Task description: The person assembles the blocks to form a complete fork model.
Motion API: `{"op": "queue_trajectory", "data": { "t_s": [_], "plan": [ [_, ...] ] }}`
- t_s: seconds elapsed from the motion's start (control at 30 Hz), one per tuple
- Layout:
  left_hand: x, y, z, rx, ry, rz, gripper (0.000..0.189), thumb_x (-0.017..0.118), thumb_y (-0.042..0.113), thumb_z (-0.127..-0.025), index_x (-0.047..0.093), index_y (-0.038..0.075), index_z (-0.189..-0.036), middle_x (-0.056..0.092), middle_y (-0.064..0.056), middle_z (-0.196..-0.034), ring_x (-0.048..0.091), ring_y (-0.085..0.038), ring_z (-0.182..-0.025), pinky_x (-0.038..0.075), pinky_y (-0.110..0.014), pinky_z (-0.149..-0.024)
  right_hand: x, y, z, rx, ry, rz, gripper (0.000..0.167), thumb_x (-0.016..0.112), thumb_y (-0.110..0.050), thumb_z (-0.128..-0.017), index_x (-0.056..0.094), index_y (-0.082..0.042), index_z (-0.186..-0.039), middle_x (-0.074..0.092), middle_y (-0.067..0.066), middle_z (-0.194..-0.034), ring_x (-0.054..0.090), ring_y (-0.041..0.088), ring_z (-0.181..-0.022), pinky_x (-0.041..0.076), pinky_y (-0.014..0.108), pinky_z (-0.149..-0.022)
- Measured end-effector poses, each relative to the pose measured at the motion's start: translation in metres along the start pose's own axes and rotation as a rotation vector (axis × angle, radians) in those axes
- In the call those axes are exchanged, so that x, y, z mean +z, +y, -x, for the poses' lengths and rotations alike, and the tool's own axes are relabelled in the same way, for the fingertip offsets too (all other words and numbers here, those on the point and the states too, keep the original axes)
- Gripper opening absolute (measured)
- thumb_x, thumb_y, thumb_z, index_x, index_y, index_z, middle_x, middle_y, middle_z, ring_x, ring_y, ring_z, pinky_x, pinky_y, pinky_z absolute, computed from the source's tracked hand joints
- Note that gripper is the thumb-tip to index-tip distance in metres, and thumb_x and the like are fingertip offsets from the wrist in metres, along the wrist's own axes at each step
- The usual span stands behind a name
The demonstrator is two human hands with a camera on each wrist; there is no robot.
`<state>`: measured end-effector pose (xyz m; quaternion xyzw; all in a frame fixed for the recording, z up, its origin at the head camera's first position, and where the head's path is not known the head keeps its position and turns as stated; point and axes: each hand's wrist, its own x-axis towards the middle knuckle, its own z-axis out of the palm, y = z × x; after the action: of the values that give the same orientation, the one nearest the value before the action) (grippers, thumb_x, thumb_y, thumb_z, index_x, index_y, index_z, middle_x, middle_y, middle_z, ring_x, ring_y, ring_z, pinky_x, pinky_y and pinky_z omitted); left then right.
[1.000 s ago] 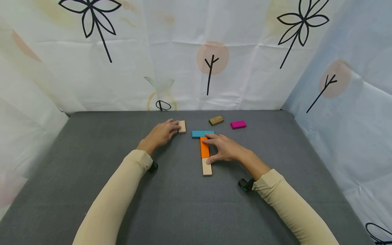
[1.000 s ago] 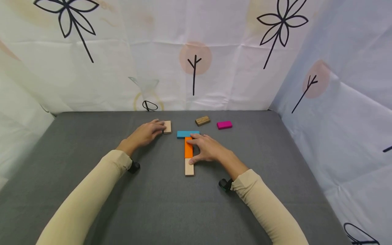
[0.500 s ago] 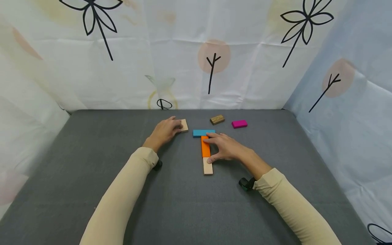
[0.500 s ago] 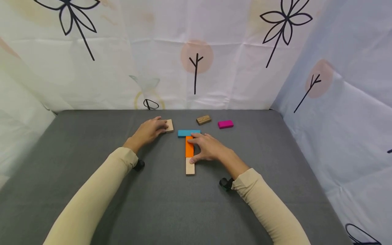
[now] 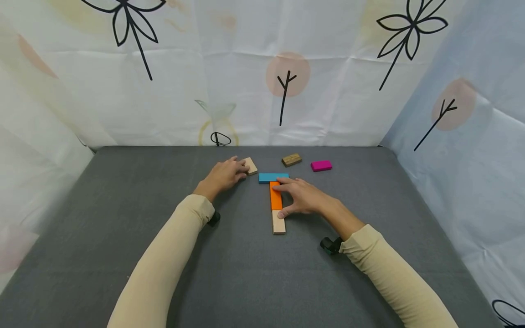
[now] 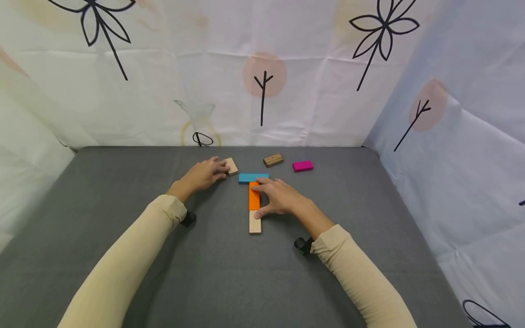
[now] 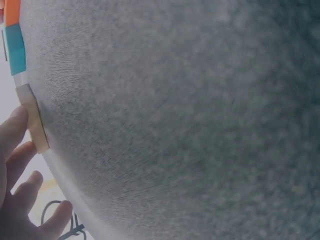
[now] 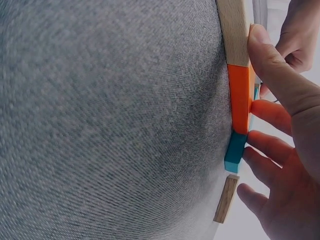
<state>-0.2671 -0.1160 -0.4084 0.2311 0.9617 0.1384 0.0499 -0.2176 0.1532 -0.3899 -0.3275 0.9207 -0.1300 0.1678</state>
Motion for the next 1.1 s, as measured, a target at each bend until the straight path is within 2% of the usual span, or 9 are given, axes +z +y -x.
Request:
{"op": "queue_trajectory", "data": {
  "t_s": [0.1,0.2,0.53,0.83,1.1],
  "plan": [
    [-0.001,0.002,-0.001,-0.026,-0.055,0.036,0.045,0.057,0.026,-0.103,0.053,0.012,-0.145,0.036,-0.010,-0.158,0.023,-0.036,-0.149,0.026,-0.061,-0.114,0.000,0.000,0.000,-0.001,-0.003,0.000,0.085,0.078,-0.051,-0.082,0.047,-0.010,-0.150,0.029,0.014,-0.161,0.032,0.044,-0.143,0.021,0.060,-0.116],
    [0.000,0.004,-0.003,-0.032,-0.083,0.051,0.048,0.055,0.029,-0.104,0.048,0.014,-0.148,0.032,-0.008,-0.160,0.020,-0.035,-0.150,0.024,-0.062,-0.114,0.000,0.000,0.000,-0.001,-0.006,0.002,0.085,0.077,-0.052,-0.082,0.047,-0.011,-0.150,0.029,0.014,-0.161,0.032,0.044,-0.143,0.021,0.060,-0.116],
    [0.002,0.010,-0.007,-0.012,-0.115,0.082,0.054,0.059,0.031,-0.102,0.044,0.013,-0.151,0.028,-0.008,-0.162,0.017,-0.035,-0.151,0.022,-0.064,-0.114,0.000,0.001,-0.002,-0.001,-0.010,0.014,0.086,0.077,-0.054,-0.082,0.047,-0.011,-0.150,0.029,0.014,-0.161,0.033,0.043,-0.143,0.019,0.059,-0.117],
    [-0.001,0.015,-0.012,-0.010,-0.170,0.077,0.064,0.066,0.034,-0.097,0.042,0.013,-0.152,0.024,-0.008,-0.163,0.015,-0.033,-0.151,0.023,-0.059,-0.115,-0.001,0.001,-0.002,-0.011,-0.017,0.013,0.085,0.077,-0.052,-0.083,0.047,-0.010,-0.150,0.029,0.015,-0.161,0.033,0.042,-0.143,0.019,0.059,-0.117],
    [0.000,0.017,-0.014,-0.012,-0.169,0.080,0.062,0.064,0.035,-0.098,0.043,0.012,-0.152,0.024,-0.009,-0.163,0.014,-0.032,-0.152,0.022,-0.060,-0.115,-0.001,0.001,-0.002,-0.006,-0.021,0.017,0.085,0.076,-0.053,-0.083,0.047,-0.010,-0.150,0.029,0.015,-0.161,0.033,0.043,-0.143,0.020,0.060,-0.116]
  ]
}}
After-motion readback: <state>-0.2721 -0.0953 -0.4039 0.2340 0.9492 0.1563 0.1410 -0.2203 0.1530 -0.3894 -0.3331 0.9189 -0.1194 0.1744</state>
